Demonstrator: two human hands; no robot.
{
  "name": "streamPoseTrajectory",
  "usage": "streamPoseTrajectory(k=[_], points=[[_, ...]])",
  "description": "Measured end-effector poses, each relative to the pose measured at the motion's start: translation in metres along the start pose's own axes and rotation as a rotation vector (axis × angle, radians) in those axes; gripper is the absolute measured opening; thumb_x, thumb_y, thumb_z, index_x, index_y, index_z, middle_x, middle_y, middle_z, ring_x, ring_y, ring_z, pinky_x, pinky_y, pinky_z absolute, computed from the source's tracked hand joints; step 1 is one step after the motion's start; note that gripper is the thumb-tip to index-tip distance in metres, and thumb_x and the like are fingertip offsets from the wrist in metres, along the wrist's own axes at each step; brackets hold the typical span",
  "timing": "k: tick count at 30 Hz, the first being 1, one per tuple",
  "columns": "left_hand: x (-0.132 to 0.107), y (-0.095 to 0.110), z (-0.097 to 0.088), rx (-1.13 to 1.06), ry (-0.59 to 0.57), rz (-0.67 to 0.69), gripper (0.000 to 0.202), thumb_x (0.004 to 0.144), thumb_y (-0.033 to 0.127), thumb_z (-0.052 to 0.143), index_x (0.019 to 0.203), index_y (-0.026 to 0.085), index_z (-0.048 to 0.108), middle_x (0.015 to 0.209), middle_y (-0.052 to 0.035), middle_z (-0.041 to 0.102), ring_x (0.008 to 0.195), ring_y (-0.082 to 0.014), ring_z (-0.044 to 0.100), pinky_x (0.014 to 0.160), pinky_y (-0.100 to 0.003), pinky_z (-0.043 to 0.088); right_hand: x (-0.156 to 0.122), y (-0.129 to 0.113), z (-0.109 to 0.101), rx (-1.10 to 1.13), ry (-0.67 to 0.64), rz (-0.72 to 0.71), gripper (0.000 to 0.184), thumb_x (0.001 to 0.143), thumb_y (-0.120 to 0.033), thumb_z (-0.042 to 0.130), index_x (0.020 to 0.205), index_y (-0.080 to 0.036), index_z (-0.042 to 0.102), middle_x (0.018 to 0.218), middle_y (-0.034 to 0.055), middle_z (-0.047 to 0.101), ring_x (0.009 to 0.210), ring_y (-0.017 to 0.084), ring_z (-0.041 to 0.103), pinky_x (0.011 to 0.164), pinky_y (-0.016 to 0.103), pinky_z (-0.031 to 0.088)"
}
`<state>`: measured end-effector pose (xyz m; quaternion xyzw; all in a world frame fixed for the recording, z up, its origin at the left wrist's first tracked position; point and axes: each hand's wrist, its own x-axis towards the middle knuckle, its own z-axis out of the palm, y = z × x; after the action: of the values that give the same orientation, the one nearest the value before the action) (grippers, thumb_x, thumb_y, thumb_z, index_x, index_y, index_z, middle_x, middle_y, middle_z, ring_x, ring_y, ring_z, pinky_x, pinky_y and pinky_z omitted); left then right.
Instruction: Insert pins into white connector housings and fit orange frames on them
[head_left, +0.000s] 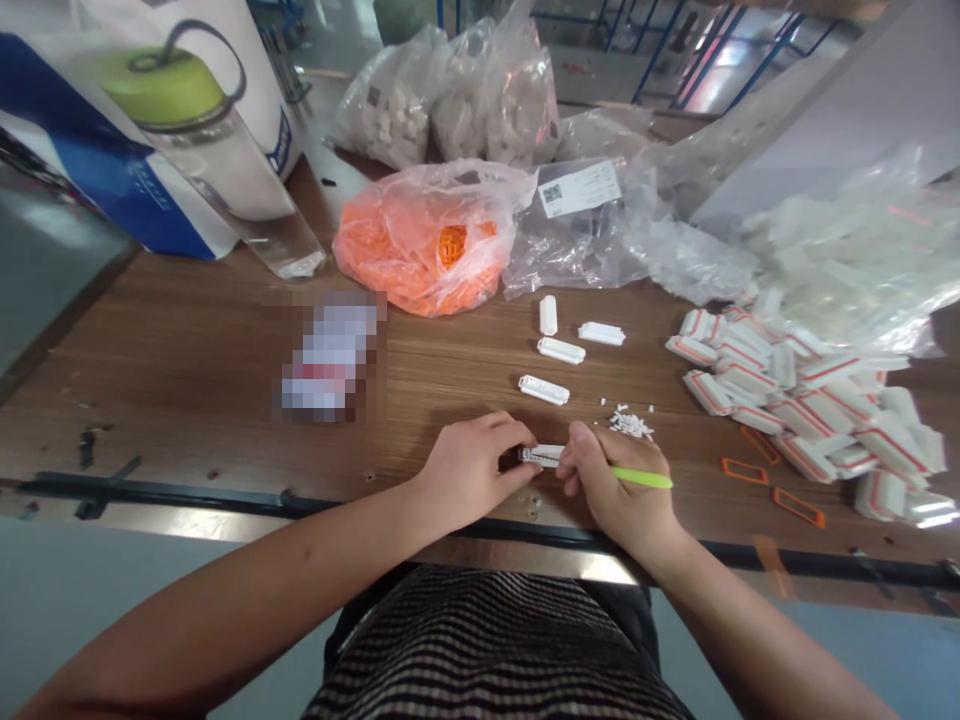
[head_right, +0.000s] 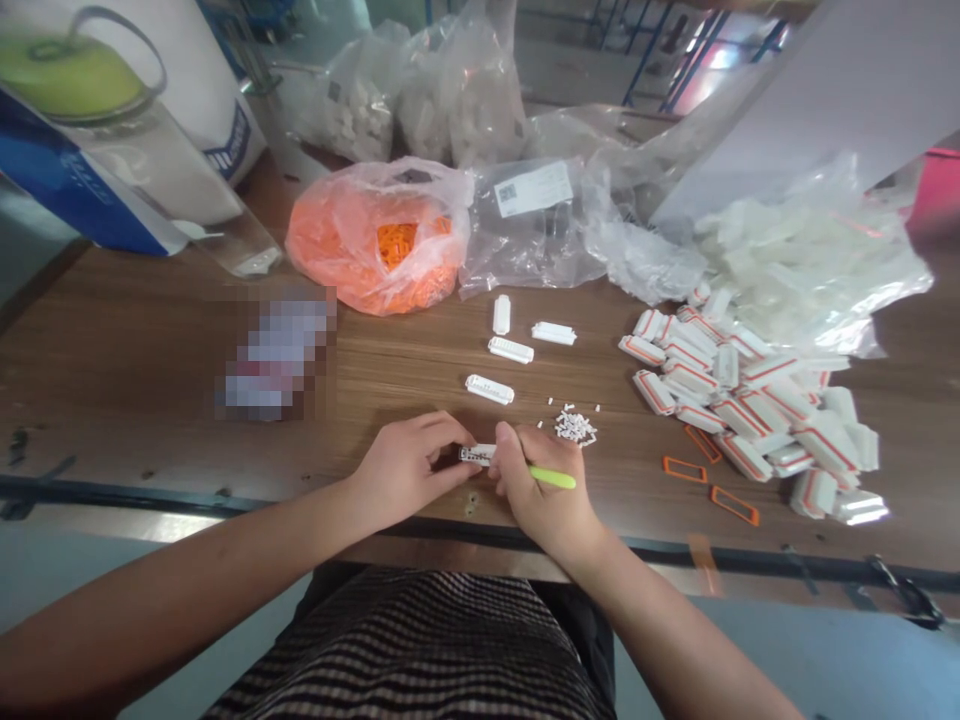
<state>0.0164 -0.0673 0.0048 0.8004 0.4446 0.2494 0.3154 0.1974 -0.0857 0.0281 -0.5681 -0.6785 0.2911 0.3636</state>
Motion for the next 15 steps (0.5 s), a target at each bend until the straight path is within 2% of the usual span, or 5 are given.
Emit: streamPoseTrajectory(k=[2,8,15], points=[[-0.0001,-0.0001,0.0001,-0.002,0.002,-0.002,0.013,0.081,0.025,0.071,0.092,0.021,0.067,0.081,0.0017,0.063,0.063,-0.0111,0.055,0.060,-0.025,0.044,-0.0001,-0.0011,-0.0005,-0.009,-0.005,-0.023,0.045,0.095,-0.029,0.045,0.054,-0.021,0.059,0.041,-0.0037,0.056,0.037,0.008,0.054,0.047,0.023,0.044],[-0.0001,-0.0003,0.0007,0.016,0.007,0.011,0.012,0.083,0.029,0.069,0.091,0.020,0.066,0.078,0.0019,0.063,0.063,-0.0113,0.056,0.060,-0.025,0.045,-0.0048,0.0053,-0.0003,0.032,0.046,0.024,0.046,0.096,-0.032,0.044,0.055,-0.021,0.061,0.044,-0.0030,0.060,0.038,0.008,0.056,0.047,0.022,0.045],[0.0008,0.0002,0.0004,-0.001,0.009,-0.002,0.013,0.080,0.025,0.071,0.092,0.020,0.067,0.082,0.0013,0.064,0.063,-0.0115,0.056,0.061,-0.025,0.045,-0.0015,-0.0002,0.0007,-0.025,0.028,-0.036,0.044,0.095,-0.027,0.044,0.054,-0.021,0.059,0.042,-0.0035,0.058,0.039,0.008,0.056,0.049,0.022,0.045]])
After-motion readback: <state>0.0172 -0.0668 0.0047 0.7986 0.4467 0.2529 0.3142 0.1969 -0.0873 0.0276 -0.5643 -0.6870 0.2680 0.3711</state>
